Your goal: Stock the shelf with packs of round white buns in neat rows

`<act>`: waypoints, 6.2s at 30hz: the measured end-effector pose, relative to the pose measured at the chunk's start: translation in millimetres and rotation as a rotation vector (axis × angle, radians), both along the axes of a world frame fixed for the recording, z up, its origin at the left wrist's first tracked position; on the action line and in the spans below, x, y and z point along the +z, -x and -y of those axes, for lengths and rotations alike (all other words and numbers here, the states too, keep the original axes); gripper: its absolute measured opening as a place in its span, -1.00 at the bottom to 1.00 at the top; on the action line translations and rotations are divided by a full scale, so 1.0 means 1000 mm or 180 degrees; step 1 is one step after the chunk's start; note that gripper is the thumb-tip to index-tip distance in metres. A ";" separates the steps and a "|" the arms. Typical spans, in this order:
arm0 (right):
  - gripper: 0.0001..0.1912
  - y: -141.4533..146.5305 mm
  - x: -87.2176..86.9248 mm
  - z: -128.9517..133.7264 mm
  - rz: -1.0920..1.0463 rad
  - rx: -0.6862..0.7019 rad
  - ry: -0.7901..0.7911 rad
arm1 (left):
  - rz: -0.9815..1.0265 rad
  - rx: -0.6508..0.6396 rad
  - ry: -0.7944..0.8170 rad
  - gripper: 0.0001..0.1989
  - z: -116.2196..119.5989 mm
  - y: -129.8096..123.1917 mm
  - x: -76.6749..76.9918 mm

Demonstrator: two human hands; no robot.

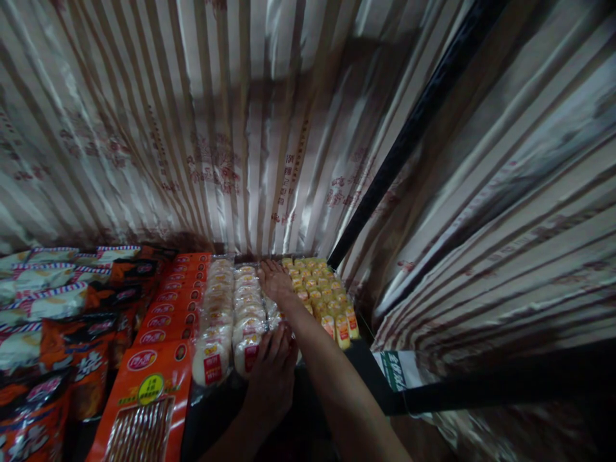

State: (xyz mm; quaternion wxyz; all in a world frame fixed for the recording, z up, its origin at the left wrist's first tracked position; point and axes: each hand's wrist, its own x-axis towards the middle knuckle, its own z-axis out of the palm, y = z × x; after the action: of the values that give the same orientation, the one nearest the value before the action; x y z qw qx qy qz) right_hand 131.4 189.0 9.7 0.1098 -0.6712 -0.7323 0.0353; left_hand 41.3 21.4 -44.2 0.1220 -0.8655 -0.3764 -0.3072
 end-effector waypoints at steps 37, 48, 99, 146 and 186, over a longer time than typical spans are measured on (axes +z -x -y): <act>-0.46 -0.021 -0.025 0.148 -0.1535 0.0111 -0.0830 | 0.0319 -0.0027 -0.0184 -0.49 0.003 -0.002 -0.016; -0.51 -0.026 -0.005 0.160 -0.1755 0.0317 -0.1112 | 0.0519 -0.0050 -0.0469 -0.59 0.010 -0.003 0.010; -0.42 0.144 0.010 -0.032 0.0234 0.0287 0.0310 | 0.0530 0.1481 0.0578 -0.41 0.019 0.084 -0.013; -0.39 0.146 0.019 0.029 -0.0056 0.0646 0.0462 | 0.0533 0.1376 0.0293 -0.37 0.017 0.085 -0.010; -0.51 0.072 0.001 0.155 -0.0288 -0.0123 -0.1009 | -0.0013 0.1288 0.0346 -0.48 0.058 0.086 -0.009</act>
State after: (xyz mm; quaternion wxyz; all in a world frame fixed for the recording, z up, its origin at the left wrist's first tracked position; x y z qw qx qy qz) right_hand 59.8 33.8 11.1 0.2479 -0.6571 -0.7099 -0.0526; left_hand -45.1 -36.3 -53.0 0.1352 -0.7781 -0.5584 -0.2538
